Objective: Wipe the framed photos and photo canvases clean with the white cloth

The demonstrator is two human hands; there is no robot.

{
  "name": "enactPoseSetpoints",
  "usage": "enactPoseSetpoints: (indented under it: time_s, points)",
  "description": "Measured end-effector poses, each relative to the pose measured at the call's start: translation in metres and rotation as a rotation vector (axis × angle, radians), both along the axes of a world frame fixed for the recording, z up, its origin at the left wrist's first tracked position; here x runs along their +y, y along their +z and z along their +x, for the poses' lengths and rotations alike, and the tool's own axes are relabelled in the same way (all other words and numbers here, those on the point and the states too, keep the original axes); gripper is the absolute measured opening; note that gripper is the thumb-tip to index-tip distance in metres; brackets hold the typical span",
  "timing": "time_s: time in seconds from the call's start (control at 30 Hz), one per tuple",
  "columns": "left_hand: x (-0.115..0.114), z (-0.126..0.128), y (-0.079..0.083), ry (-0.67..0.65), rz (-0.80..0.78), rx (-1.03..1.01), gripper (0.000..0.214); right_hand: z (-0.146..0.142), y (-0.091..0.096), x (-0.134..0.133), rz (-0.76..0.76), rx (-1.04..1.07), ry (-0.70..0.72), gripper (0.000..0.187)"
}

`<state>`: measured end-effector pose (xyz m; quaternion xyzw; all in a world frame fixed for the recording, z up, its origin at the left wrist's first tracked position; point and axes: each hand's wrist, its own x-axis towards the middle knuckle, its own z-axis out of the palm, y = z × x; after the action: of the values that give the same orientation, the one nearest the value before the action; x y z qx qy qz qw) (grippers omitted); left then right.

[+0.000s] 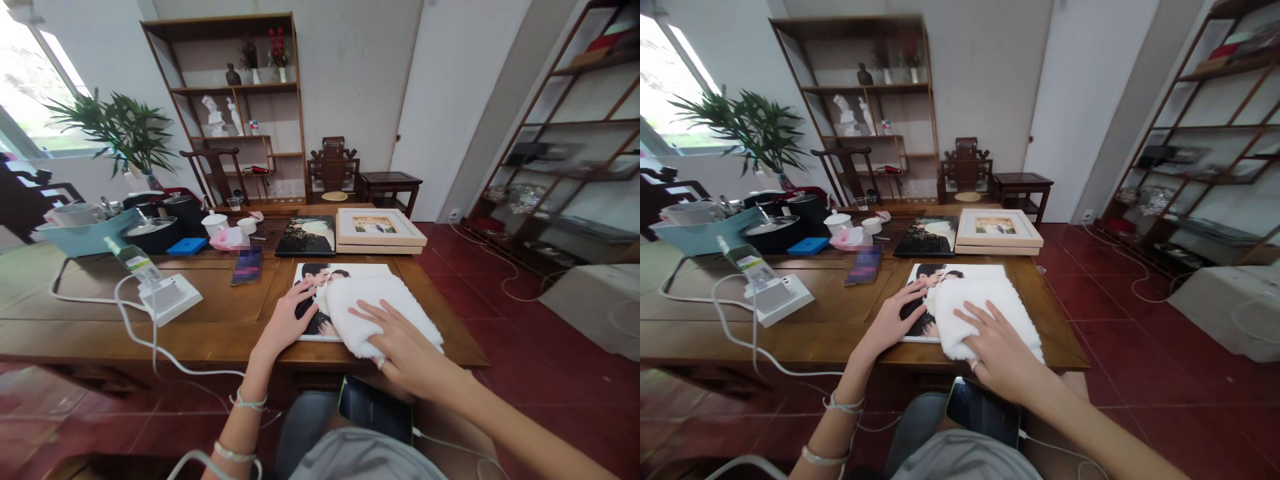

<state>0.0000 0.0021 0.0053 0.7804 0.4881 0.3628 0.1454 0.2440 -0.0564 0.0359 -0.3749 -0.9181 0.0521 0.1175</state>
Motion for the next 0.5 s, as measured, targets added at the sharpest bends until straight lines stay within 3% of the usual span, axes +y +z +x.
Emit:
enactPoseSetpoints:
  time_s: [0.37, 0.5]
  points:
    - [0.000, -0.001, 0.000, -0.011, 0.018, 0.005, 0.034, 0.009, -0.005, 0.089, 0.123, -0.005, -0.221, 0.040]
    - [-0.001, -0.001, 0.001, -0.001, 0.009, -0.002, 0.034, 0.008, -0.005, 0.098, 0.122, -0.031, -0.240, 0.038]
